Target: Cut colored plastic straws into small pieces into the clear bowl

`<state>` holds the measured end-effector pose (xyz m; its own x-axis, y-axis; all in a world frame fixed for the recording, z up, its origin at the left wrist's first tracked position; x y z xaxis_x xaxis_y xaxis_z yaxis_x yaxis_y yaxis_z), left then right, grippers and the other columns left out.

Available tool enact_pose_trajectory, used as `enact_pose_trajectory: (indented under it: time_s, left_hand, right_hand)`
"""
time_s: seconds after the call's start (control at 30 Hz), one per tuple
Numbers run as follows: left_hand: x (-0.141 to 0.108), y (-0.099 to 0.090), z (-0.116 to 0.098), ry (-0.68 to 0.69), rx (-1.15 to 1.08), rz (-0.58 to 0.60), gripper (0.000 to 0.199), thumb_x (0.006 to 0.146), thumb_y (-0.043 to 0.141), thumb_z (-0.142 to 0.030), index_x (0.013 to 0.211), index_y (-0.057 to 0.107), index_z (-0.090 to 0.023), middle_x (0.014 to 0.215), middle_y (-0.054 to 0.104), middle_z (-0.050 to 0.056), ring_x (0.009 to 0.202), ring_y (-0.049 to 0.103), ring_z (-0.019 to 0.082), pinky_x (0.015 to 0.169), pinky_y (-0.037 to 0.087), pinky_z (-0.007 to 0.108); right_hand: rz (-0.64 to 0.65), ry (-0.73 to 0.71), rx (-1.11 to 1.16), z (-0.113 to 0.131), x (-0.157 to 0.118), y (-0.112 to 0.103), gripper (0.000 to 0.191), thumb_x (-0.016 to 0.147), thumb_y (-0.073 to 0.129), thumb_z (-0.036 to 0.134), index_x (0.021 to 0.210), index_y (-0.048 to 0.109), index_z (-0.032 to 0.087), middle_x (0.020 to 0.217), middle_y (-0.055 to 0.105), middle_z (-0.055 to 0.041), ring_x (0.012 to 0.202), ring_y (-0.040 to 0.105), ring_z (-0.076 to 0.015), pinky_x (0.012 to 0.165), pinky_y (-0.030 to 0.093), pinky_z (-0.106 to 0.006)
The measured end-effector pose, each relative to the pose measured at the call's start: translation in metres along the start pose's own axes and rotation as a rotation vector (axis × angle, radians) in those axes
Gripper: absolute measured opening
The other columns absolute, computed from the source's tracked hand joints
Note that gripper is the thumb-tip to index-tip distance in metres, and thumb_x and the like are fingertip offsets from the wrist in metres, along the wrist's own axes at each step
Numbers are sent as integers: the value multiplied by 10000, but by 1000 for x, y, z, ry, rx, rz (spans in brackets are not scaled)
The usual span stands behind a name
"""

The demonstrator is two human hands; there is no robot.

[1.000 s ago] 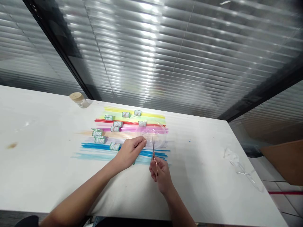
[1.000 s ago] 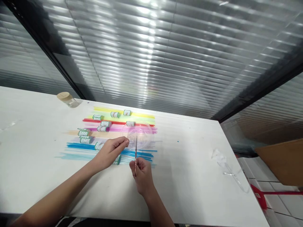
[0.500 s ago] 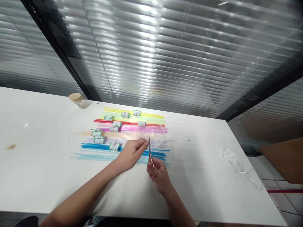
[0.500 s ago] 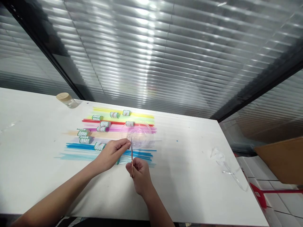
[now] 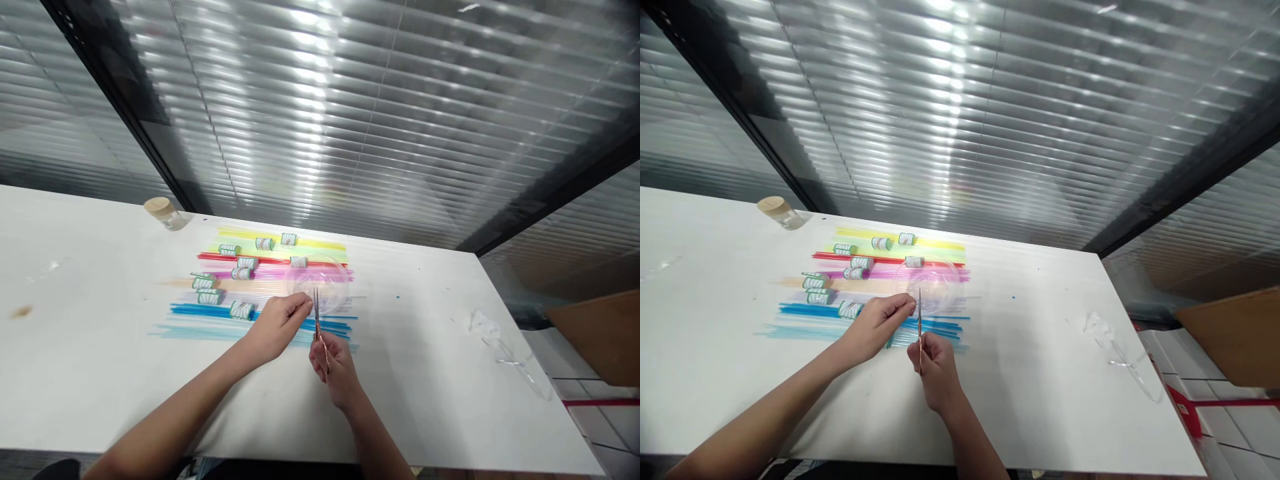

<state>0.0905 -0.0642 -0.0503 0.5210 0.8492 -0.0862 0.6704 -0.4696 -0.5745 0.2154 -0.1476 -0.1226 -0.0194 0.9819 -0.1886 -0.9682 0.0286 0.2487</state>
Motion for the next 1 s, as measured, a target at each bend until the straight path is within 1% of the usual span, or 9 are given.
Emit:
enact_pose_trajectory:
  time_s: [0.23,0.4,0.53,0.67,0.77,0.87,0.93,1.0]
  left_hand:
    - [2,0,0,-6,31,-30,349,945,346,-393,705,487,-182,667,543,-15,622,463,135,601,314,260]
    - [3,-3,-3,0,93,-92,356,948,359,-383,651,406,-193,592,459,-30,566,400,124,558,278,255]
    - [7,-8,-7,47,245,-108,365,962,339,-382,655,415,-199,582,492,-16,550,430,136,559,264,264]
    - [16,-13,-11,4,467,-92,420,972,321,-432,643,436,-199,597,547,18,555,494,164,544,225,278]
    - [21,-13,-15,-33,605,-78,436,972,311,-473,668,464,-200,643,597,41,604,553,198,530,218,276]
    - [23,-12,-21,-78,712,-94,351,971,311,-427,790,510,-201,714,641,55,659,602,229,510,225,270]
    - [24,-10,-24,-88,754,-124,259,957,328,-359,949,529,-195,777,663,62,692,621,240,509,246,269]
    - [26,-7,-29,-60,744,-167,256,947,342,-329,1070,517,-188,849,667,68,708,623,234,531,296,272]
  right_hand:
    - [-34,53,2,-2,2,3,583,757,633,703,556,381,217,459,365,80,405,242,-59,382,158,-214]
    - [-71,75,18,0,1,1,609,713,621,762,564,393,217,438,371,84,374,252,-49,353,158,-197]
    - [-96,71,15,3,-6,-5,625,721,566,804,589,429,208,475,388,76,368,253,-44,343,164,-188]
    - [-119,41,-5,5,-17,-14,640,697,564,824,577,426,211,464,383,73,364,260,-49,343,172,-194]
    - [-153,3,-19,7,-27,-26,632,710,565,811,564,424,212,453,370,75,368,252,-53,355,175,-204]
    - [-232,-51,-32,11,-37,-46,591,762,587,743,562,424,211,470,362,75,397,250,-60,383,182,-214]
    - [-319,-92,-50,17,-43,-68,556,777,644,665,553,415,211,477,352,78,423,253,-68,408,192,-223]
    - [-436,-137,-75,23,-49,-96,525,761,711,590,546,419,210,478,356,79,448,265,-79,435,211,-234]
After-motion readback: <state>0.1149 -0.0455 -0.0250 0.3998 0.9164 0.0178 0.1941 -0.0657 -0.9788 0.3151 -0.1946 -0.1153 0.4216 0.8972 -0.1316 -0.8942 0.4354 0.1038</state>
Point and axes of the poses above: each hand's wrist, its own x-axis towards the middle knuckle, its own y-axis out of the palm, z = x × y, the point moved 1 cm from there along x, towards the middle knuckle
